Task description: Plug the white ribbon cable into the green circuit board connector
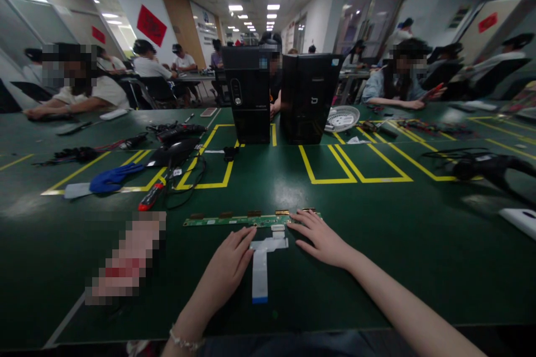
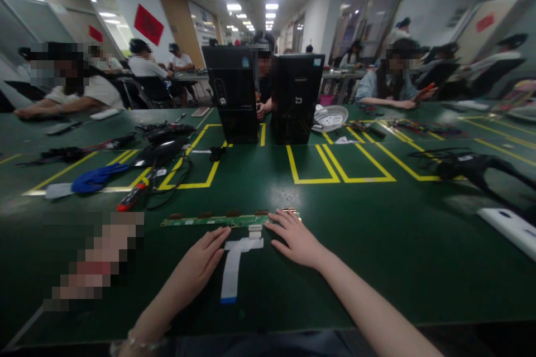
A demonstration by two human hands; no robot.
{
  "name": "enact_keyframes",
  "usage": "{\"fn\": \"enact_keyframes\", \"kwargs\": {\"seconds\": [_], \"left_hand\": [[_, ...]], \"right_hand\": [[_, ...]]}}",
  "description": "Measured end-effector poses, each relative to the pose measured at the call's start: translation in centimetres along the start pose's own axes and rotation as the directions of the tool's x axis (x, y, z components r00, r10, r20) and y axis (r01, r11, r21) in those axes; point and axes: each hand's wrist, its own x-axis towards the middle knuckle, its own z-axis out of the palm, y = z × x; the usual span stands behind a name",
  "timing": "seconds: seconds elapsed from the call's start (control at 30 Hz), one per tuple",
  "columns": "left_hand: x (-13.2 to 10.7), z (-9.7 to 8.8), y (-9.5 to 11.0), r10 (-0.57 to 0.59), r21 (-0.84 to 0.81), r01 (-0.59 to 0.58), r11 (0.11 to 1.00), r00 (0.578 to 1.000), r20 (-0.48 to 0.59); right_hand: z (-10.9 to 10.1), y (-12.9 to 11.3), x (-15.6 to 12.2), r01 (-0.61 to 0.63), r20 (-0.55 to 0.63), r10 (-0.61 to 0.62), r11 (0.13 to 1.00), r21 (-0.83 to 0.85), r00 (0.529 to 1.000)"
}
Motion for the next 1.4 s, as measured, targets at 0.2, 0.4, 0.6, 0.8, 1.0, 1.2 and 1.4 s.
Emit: {"fn": "enact_keyframes", "kwargs": {"seconds": [0.2, 0.4, 0.6, 0.8, 1.0, 1.2, 1.4], "left_hand": [[-3.5, 0.9, -3.8, -0.086, 0.002, 0.087, 0.996, 0.985, -0.147], [-4.1, 1.7, -5.0, -0.05, 0.075, 0.063, 0.995, 0.985, -0.164], [-3.5, 1.6, -4.2, -0.061, 0.093, 0.076, 0.993, 0.986, -0.155], [-3.3, 1.5, -4.3, -0.062, 0.08, 0.076, 0.994, 0.984, -0.165], [-3.1, 1.3, -4.1, -0.049, 0.056, 0.06, 0.997, 0.982, -0.181], [-3.1, 1.0, -3.6, -0.054, 0.035, 0.063, 0.997, 0.978, -0.203], [-3.1, 0.9, -3.2, -0.076, 0.037, 0.085, 0.996, 0.976, -0.204]], "right_hand": [[-0.2, -0.2, 0.0, 0.006, 0.011, -0.006, 1.0, -0.023, 1.0], [-0.1, -1.2, 0.6, 0.088, -0.002, -0.088, 0.995, -0.038, 0.996], [-0.4, -1.6, 0.9, 0.099, 0.071, -0.096, 0.995, -0.034, 0.993], [-0.5, -1.5, 1.0, 0.082, 0.137, -0.079, 0.996, -0.02, 0.987], [-0.4, -2.1, 0.7, 0.051, 0.171, -0.035, 0.994, -0.093, 0.985], [-0.3, -2.3, -1.2, -0.03, 0.127, 0.057, 0.978, -0.208, 0.99], [0.2, -0.4, -5.4, -0.175, -0.019, 0.178, 0.931, -0.32, 0.984]]}}
